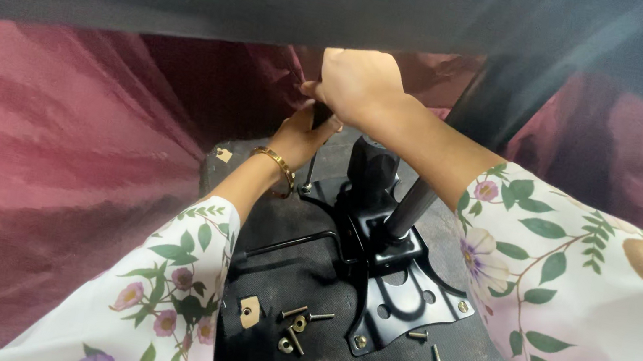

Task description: The person uses a screwdriver to tighten screws into a black metal bracket attached to a vertical pole on an overturned chair seat. They repeatedly insert and tighten screws at multiple holes around the bracket base, securing the pole to the seat.

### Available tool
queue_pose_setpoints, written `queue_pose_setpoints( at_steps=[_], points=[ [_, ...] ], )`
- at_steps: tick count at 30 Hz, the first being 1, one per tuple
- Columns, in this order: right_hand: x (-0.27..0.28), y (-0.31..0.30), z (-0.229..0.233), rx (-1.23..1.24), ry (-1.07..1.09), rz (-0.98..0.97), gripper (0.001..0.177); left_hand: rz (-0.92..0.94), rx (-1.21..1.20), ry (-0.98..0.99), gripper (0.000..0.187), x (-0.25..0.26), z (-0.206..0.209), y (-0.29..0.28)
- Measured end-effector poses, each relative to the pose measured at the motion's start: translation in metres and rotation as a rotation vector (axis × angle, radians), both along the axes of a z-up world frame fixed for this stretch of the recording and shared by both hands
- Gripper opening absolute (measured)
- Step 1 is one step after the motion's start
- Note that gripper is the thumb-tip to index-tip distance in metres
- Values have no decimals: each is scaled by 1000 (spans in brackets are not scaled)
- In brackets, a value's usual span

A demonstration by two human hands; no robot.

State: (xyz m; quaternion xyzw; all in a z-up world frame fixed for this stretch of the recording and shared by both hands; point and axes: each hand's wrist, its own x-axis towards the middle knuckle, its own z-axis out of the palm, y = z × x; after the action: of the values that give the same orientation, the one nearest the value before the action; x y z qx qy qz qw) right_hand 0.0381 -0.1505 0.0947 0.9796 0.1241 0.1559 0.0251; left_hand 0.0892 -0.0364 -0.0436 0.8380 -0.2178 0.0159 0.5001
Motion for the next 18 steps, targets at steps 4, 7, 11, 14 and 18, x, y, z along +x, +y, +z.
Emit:
queue_pose_setpoints(
  at_steps=[4,7,11,14,18],
  points=[
    [-2,0,-4,-29,-75,-9,55,120,-168,-119,53,11,-4,-22],
    [-10,2,-7,-22,-124,36,58,102,-487,-220,31,18,-14,-34],
    [-17,-2,-4,-63,2,115,57,39,-610,-125,25,25,-31,-34],
    [-19,-2,9,-185,39,183,48,-26,-656,-216,26,32,-38,-32],
    [-22,-1,15,-190,-19,315,52,21,-701,143,19,50,-42,-20]
  ],
)
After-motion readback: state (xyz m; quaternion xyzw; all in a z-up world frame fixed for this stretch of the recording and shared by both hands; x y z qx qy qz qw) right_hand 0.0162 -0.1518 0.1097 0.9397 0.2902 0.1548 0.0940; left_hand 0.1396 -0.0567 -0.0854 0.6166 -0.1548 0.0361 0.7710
